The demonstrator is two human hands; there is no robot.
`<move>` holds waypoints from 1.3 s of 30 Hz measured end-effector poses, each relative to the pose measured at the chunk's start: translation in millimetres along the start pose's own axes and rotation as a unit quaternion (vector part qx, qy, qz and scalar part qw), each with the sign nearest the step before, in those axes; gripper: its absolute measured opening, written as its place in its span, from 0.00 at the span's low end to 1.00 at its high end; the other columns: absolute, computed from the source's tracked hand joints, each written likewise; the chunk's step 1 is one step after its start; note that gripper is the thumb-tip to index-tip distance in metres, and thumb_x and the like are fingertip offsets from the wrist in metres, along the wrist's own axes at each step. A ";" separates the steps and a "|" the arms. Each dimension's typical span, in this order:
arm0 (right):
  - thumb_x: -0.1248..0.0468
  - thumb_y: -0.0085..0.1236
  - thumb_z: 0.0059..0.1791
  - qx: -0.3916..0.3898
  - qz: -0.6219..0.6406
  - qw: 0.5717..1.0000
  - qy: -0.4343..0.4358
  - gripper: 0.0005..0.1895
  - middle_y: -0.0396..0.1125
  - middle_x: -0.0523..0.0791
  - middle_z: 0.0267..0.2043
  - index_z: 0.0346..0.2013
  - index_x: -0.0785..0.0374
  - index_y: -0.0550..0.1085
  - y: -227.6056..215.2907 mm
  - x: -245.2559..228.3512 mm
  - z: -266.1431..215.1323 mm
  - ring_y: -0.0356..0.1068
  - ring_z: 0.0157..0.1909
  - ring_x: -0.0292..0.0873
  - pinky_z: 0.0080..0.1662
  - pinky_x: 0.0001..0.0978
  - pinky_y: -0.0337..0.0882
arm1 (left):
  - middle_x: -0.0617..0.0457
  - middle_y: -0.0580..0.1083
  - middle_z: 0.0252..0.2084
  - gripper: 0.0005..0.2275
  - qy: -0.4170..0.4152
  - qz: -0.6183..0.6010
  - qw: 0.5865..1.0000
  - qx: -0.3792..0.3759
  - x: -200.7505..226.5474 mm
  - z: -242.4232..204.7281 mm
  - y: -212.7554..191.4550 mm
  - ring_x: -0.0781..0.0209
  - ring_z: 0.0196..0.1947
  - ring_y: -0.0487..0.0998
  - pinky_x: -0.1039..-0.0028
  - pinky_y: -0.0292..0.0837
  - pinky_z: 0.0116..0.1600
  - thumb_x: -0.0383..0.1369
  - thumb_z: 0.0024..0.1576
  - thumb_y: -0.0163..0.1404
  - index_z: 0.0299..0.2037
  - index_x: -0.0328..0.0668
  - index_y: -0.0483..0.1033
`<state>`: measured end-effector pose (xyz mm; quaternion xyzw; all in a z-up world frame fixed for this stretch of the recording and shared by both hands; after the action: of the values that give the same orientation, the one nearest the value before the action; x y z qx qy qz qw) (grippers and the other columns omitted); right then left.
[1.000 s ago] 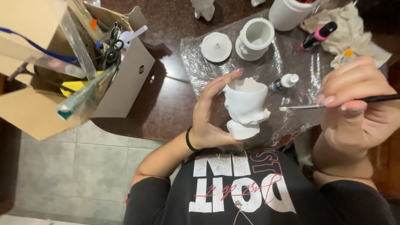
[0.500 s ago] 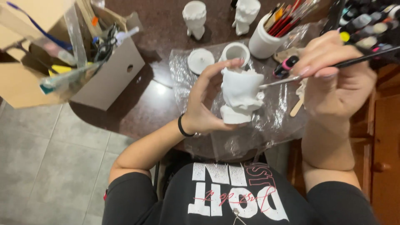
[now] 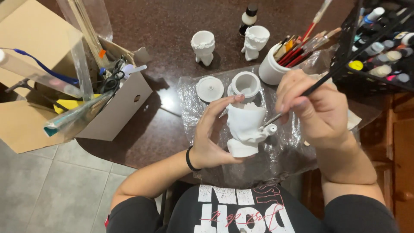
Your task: Painting a small white figurine using a paintbrush and black paint
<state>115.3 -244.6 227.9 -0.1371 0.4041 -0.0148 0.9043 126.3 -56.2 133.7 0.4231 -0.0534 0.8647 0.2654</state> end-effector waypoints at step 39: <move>0.59 0.45 0.58 -0.065 -0.335 0.939 0.038 0.15 0.69 0.44 0.29 0.32 0.62 0.75 -25.7 37.4 -102.3 0.63 0.34 0.48 0.50 0.44 0.56 | 0.42 0.66 0.68 0.45 -0.088 0.057 0.994 -0.017 -29.7 -16.1 7.2 0.50 0.73 0.68 0.64 0.68 0.80 0.39 0.43 0.74 0.69 0.37 0.59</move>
<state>67.5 -298.7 142.4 -0.3221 0.3691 -0.2955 0.8202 126.2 -69.5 101.9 0.4897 -0.1149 0.8365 0.2173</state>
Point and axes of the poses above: each hand's wrist, its own z-axis towards the middle knuckle, its own y-axis out of the palm, x = y × z, the point moved 5 cm from there along z, towards the middle knuckle
